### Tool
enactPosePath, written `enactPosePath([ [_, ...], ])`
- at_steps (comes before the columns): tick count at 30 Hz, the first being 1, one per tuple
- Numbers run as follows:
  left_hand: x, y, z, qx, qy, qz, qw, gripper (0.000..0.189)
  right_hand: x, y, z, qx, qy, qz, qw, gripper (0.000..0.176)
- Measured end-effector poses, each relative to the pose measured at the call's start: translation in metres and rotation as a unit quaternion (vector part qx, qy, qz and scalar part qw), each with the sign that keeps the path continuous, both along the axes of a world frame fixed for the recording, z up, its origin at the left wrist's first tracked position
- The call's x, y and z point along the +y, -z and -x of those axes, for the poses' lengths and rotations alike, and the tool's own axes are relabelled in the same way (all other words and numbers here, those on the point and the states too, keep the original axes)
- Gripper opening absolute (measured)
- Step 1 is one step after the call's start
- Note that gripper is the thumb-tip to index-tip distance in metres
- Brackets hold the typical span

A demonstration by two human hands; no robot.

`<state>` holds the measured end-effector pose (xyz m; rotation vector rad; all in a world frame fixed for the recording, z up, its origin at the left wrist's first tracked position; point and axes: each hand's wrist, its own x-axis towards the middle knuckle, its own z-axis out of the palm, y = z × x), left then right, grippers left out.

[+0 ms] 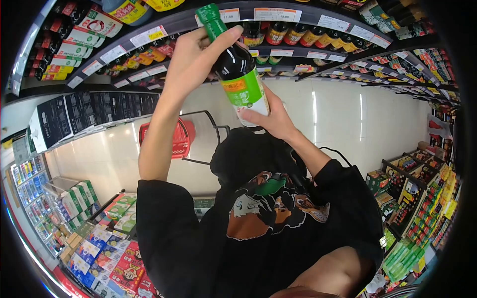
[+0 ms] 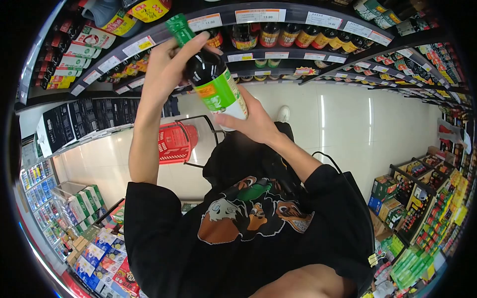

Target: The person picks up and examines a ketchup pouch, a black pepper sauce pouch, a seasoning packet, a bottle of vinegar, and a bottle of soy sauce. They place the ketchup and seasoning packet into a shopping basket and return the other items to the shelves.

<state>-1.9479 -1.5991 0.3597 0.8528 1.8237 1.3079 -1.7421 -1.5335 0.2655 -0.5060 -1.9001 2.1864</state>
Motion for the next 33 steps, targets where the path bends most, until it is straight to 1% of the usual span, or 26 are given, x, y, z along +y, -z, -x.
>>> enactPosePath([
  [2,0.002,0.017,-0.003,0.073,-0.018,0.010,0.997,0.049,-0.005,0.011,-0.006,-0.015,0.013,0.132,0.991,0.069],
  [3,0.000,0.019,-0.009,0.096,-0.022,-0.006,0.995,0.049,-0.007,0.021,-0.012,-0.002,-0.002,0.161,0.987,0.057],
  [4,0.000,0.032,-0.010,0.092,-0.022,-0.003,0.996,0.049,-0.008,0.020,-0.016,-0.006,-0.002,0.164,0.987,0.057],
  [5,0.000,0.055,-0.011,0.042,-0.034,-0.072,0.996,0.047,-0.009,0.016,-0.021,0.020,-0.027,0.226,0.974,0.054],
  [6,0.001,0.068,-0.012,-0.007,-0.047,-0.143,0.989,0.045,-0.010,0.012,-0.025,0.048,-0.052,0.285,0.956,0.050],
  [7,0.000,0.067,-0.025,-0.052,-0.052,-0.203,0.976,0.043,-0.010,0.007,-0.027,0.046,-0.049,0.285,0.956,0.050],
  [8,0.000,0.074,-0.037,-0.055,-0.050,-0.203,0.976,0.043,-0.011,0.002,-0.029,0.061,-0.058,0.314,0.946,0.049],
  [9,0.000,0.087,-0.048,-0.089,-0.102,-0.215,0.967,0.047,-0.010,-0.003,-0.031,0.077,-0.067,0.341,0.935,0.049],
  [10,-0.003,0.095,-0.057,-0.123,-0.153,-0.226,0.954,0.050,-0.011,-0.006,-0.032,0.074,-0.064,0.340,0.935,0.049],
  [11,-0.010,0.100,-0.065,-0.189,-0.112,-0.195,0.956,0.061,-0.012,-0.010,-0.032,0.061,-0.048,0.331,0.940,0.058],
  [12,-0.011,0.100,-0.074,-0.195,-0.111,-0.196,0.955,0.061,-0.014,-0.012,-0.034,0.046,-0.032,0.322,0.945,0.066],
  [14,-0.008,0.099,-0.098,-0.347,-0.071,-0.216,0.910,0.087,-0.014,-0.006,-0.037,0.039,-0.030,0.316,0.948,0.066],
  [15,-0.009,0.091,-0.105,-0.400,-0.048,-0.208,0.891,0.096,-0.014,-0.002,-0.039,0.038,-0.030,0.312,0.949,0.066],
  [19,-0.011,0.092,-0.113,-0.392,-0.040,-0.207,0.895,0.096,-0.019,0.003,-0.043,0.012,-0.023,0.315,0.949,0.067],
  [22,-0.014,0.094,-0.115,-0.360,-0.046,-0.187,0.913,0.094,-0.021,0.001,-0.046,0.006,-0.026,0.325,0.945,0.067],
  [25,-0.012,0.091,-0.118,-0.372,-0.071,-0.191,0.906,0.091,-0.021,0.000,-0.048,-0.001,-0.020,0.328,0.945,0.068],
  [28,-0.014,0.086,-0.116,-0.382,-0.058,-0.181,0.905,0.088,-0.018,0.000,-0.050,0.000,-0.035,0.321,0.946,0.068],
  [31,-0.017,0.083,-0.117,-0.376,-0.076,-0.191,0.903,0.088,-0.019,0.002,-0.050,-0.007,-0.051,0.302,0.952,0.068],
  [33,-0.021,0.080,-0.119,-0.365,-0.076,-0.202,0.906,0.089,-0.021,0.001,-0.051,0.011,-0.062,0.272,0.960,0.068],
])
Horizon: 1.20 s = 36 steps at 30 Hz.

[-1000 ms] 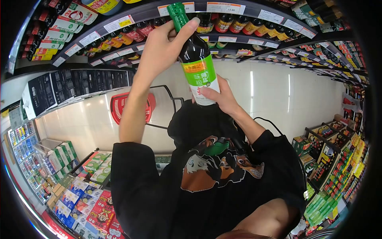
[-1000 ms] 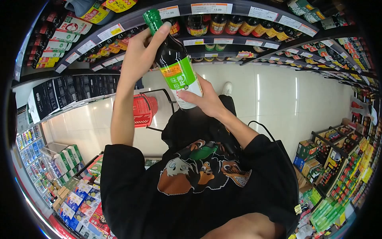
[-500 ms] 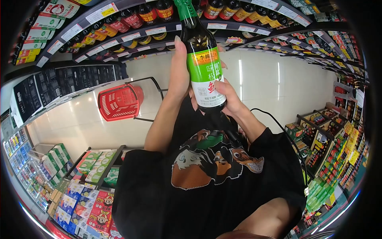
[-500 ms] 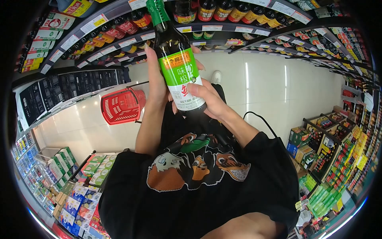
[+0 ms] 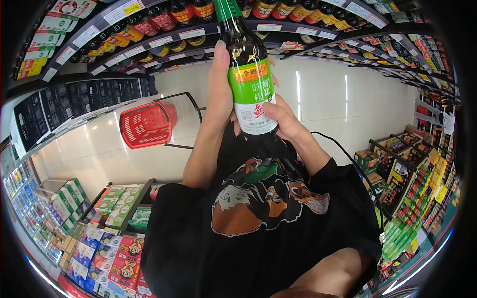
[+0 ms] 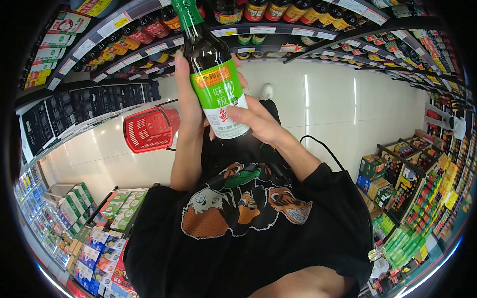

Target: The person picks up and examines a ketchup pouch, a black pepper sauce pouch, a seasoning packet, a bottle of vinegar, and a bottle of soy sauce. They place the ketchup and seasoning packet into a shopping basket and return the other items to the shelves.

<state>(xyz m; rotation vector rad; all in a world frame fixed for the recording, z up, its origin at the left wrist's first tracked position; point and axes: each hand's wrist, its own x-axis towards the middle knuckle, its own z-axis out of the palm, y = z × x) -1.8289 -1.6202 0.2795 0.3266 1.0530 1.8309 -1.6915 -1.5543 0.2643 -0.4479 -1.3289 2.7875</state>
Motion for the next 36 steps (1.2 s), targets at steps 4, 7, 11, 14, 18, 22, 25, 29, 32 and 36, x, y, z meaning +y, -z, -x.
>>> enactPosePath([
  [4,-0.006,0.001,0.000,0.013,0.006,-0.030,0.999,0.090,-0.005,0.000,-0.002,0.002,0.004,-0.007,1.000,0.069],
  [7,-0.008,0.003,0.001,0.009,0.013,-0.051,0.999,0.089,-0.004,-0.002,0.000,0.008,-0.013,-0.007,1.000,0.071],
  [11,-0.010,-0.001,-0.001,0.046,0.011,-0.040,0.998,0.088,-0.009,-0.001,-0.002,0.020,-0.006,-0.014,1.000,0.074],
  [14,-0.006,-0.005,0.003,0.065,0.039,-0.012,0.997,0.080,-0.013,0.002,-0.003,0.027,0.034,-0.015,0.999,0.073],
  [18,0.002,0.016,0.009,0.097,0.022,0.028,0.995,0.051,-0.007,0.006,-0.003,0.033,0.087,-0.037,0.995,0.057],
  [22,0.007,0.003,0.004,0.166,-0.031,0.013,0.986,0.051,-0.003,-0.010,-0.003,-0.023,0.095,-0.131,0.986,0.053],
  [25,0.008,-0.007,0.002,0.109,-0.032,0.068,0.991,0.062,0.002,-0.025,0.003,-0.044,0.085,-0.239,0.966,0.060],
  [29,0.006,-0.004,0.002,-0.027,-0.040,-0.019,0.999,0.073,0.013,-0.007,-0.006,-0.034,-0.059,-0.043,0.997,0.066],
  [32,0.002,0.005,0.007,-0.112,0.009,-0.129,0.985,0.092,0.007,0.016,-0.008,0.004,-0.088,0.053,0.995,0.073],
  [36,0.001,0.006,0.011,-0.127,0.065,-0.246,0.959,0.094,-0.003,-0.018,-0.001,-0.029,-0.059,-0.058,0.996,0.079],
])
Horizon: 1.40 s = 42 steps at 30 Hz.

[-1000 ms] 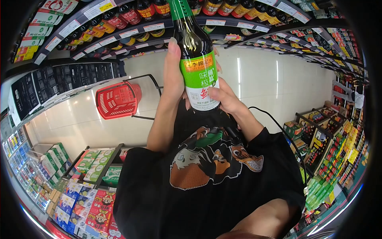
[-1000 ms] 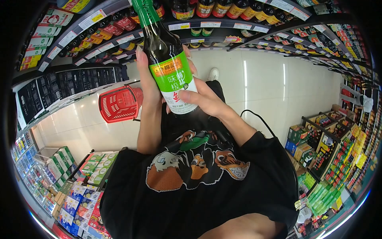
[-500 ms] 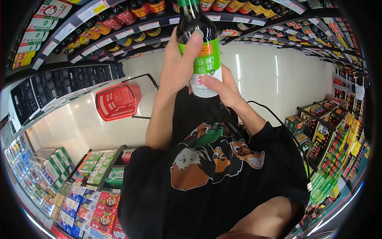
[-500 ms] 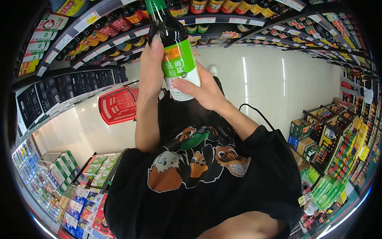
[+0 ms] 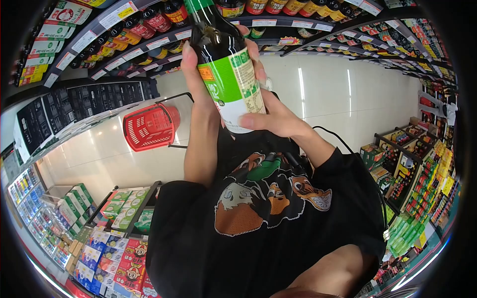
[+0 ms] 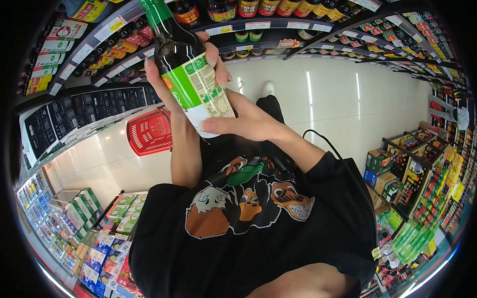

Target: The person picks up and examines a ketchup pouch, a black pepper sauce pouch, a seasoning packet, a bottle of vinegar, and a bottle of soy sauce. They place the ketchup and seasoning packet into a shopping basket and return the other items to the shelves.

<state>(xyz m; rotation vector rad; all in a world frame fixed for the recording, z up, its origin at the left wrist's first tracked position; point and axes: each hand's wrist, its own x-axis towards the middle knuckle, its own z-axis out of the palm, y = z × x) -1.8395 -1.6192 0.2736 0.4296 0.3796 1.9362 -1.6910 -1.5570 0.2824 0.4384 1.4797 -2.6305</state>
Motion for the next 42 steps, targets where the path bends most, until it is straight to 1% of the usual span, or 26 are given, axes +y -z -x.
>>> enactPosePath([
  [1,0.001,-0.001,0.001,0.009,-0.017,0.022,1.000,0.096,-0.001,-0.016,0.004,-0.022,0.016,-0.078,0.997,0.080],
  [2,0.002,-0.002,0.003,0.018,-0.034,0.043,0.998,0.097,-0.003,-0.026,0.007,-0.017,0.044,-0.119,0.992,0.082],
  [3,0.003,-0.003,0.006,0.028,-0.051,0.064,0.996,0.099,-0.003,-0.024,0.008,-0.013,0.045,-0.119,0.992,0.082],
  [4,0.003,-0.004,0.011,0.075,-0.050,0.089,0.992,0.097,-0.001,-0.022,0.009,-0.038,0.058,-0.189,0.980,0.078],
  [5,0.000,-0.008,0.009,0.113,-0.087,0.143,0.979,0.089,0.002,-0.021,0.010,-0.062,0.070,-0.258,0.962,0.074],
  [6,-0.001,-0.006,0.011,0.184,-0.117,0.176,0.960,0.087,0.005,-0.024,0.010,-0.106,0.068,-0.337,0.933,0.076],
  [7,-0.004,-0.003,0.011,0.253,-0.146,0.210,0.933,0.084,0.007,-0.029,0.011,-0.103,0.064,-0.335,0.934,0.076],
  [9,-0.004,0.001,0.012,0.222,-0.156,0.211,0.939,0.081,0.009,-0.035,0.015,-0.155,0.037,-0.450,0.879,0.078],
  [10,-0.003,0.001,0.012,0.190,-0.161,0.209,0.946,0.078,0.008,-0.034,0.016,-0.133,0.050,-0.464,0.874,0.081],
  [11,-0.002,0.001,0.011,0.193,-0.165,0.210,0.944,0.078,0.006,-0.034,0.017,-0.129,0.048,-0.464,0.875,0.081],
  [13,0.000,-0.001,0.007,0.086,-0.153,0.181,0.968,0.072,0.002,-0.035,0.018,-0.164,0.035,-0.470,0.867,0.080],
  [14,0.001,-0.001,0.008,0.085,-0.149,0.176,0.969,0.069,0.001,-0.034,0.017,-0.162,0.033,-0.469,0.868,0.080],
  [15,0.000,-0.003,0.009,0.085,-0.150,0.178,0.969,0.069,0.000,-0.032,0.016,-0.131,0.043,-0.453,0.881,0.081],
  [17,-0.002,-0.005,0.012,0.033,-0.101,0.148,0.983,0.072,0.000,-0.026,0.013,-0.099,0.052,-0.436,0.893,0.082],
  [19,-0.003,-0.003,0.014,-0.007,-0.064,0.093,0.994,0.079,0.002,-0.016,0.010,-0.010,0.035,-0.266,0.963,0.088],
  [20,-0.003,-0.001,0.015,-0.024,-0.043,0.040,0.998,0.081,0.006,-0.007,0.006,-0.021,0.015,-0.140,0.990,0.093],
  [21,-0.003,0.000,0.014,-0.042,-0.021,-0.013,0.999,0.083,0.006,-0.007,0.006,-0.020,0.015,-0.141,0.990,0.093],
  [23,-0.003,0.000,0.015,-0.040,-0.022,-0.007,0.999,0.086,0.004,-0.008,0.005,-0.041,0.012,-0.061,0.997,0.095],
  [25,-0.002,-0.004,0.014,-0.017,-0.035,0.038,0.999,0.088,0.000,-0.009,0.006,-0.026,0.031,-0.062,0.997,0.091],
  [30,0.001,-0.008,0.015,-0.010,-0.057,0.080,0.995,0.083,-0.002,-0.005,0.007,-0.035,0.053,-0.104,0.993,0.085],
  [34,0.000,-0.013,0.016,-0.022,-0.050,0.104,0.993,0.077,0.001,-0.011,0.008,-0.043,0.046,-0.086,0.994,0.078],
  [35,-0.001,-0.014,0.017,-0.023,-0.050,0.104,0.993,0.077,0.004,-0.010,0.007,-0.036,0.028,-0.110,0.993,0.073],
  [37,-0.002,-0.019,0.017,0.094,-0.095,0.155,0.979,0.073,0.006,-0.009,0.005,-0.032,0.011,-0.133,0.990,0.069],
  [39,-0.002,-0.023,0.016,0.106,-0.109,0.154,0.976,0.071,0.002,-0.004,0.004,0.005,0.071,-0.163,0.984,0.062],
  [40,-0.002,-0.021,0.016,0.098,-0.116,0.195,0.969,0.071,-0.001,-0.001,0.005,0.004,0.071,-0.163,0.984,0.062],
  [42,-0.001,-0.017,0.016,0.113,-0.130,0.254,0.952,0.076,-0.007,0.006,0.010,0.021,0.120,-0.227,0.966,0.056],
])
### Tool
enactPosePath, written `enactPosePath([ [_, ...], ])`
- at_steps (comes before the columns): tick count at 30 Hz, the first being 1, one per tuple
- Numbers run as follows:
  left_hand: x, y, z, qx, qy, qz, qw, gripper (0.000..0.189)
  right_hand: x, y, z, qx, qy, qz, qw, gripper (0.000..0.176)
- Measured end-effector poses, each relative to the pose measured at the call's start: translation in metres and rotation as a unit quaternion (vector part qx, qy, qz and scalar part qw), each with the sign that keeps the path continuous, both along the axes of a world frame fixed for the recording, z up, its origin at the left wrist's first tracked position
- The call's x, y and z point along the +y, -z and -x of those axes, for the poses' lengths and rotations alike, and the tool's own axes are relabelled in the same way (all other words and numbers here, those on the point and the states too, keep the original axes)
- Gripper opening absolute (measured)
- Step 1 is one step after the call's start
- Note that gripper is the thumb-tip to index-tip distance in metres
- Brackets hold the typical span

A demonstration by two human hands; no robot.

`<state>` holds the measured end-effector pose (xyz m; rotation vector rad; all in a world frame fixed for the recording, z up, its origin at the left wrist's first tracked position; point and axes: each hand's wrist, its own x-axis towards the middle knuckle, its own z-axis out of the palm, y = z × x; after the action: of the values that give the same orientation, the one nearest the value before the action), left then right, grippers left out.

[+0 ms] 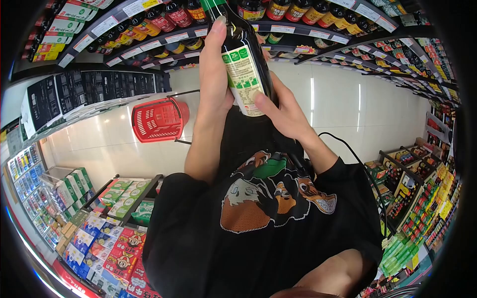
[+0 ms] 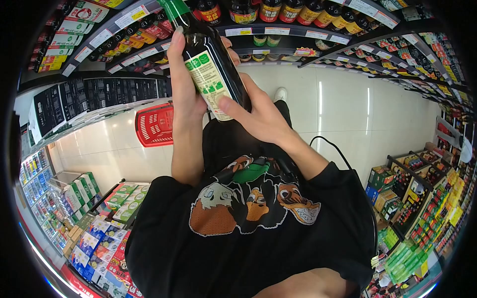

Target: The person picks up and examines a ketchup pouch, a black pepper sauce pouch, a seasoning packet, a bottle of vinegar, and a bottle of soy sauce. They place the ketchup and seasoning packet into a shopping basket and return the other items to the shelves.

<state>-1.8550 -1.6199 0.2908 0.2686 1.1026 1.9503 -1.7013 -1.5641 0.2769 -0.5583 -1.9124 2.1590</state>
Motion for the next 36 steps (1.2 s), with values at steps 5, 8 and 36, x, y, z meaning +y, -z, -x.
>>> enactPosePath([
  [5,0.000,-0.008,-0.006,0.019,0.008,0.018,1.000,0.080,-0.003,-0.009,-0.001,0.007,0.019,0.017,1.000,0.053],
  [8,0.001,-0.012,-0.008,-0.004,0.021,0.007,1.000,0.079,-0.001,-0.010,-0.004,0.016,0.017,0.080,0.997,0.055],
  [36,0.016,0.018,-0.002,-0.245,0.121,-0.349,0.896,0.063,0.001,0.000,-0.005,0.130,-0.137,0.520,0.833,0.086],
])
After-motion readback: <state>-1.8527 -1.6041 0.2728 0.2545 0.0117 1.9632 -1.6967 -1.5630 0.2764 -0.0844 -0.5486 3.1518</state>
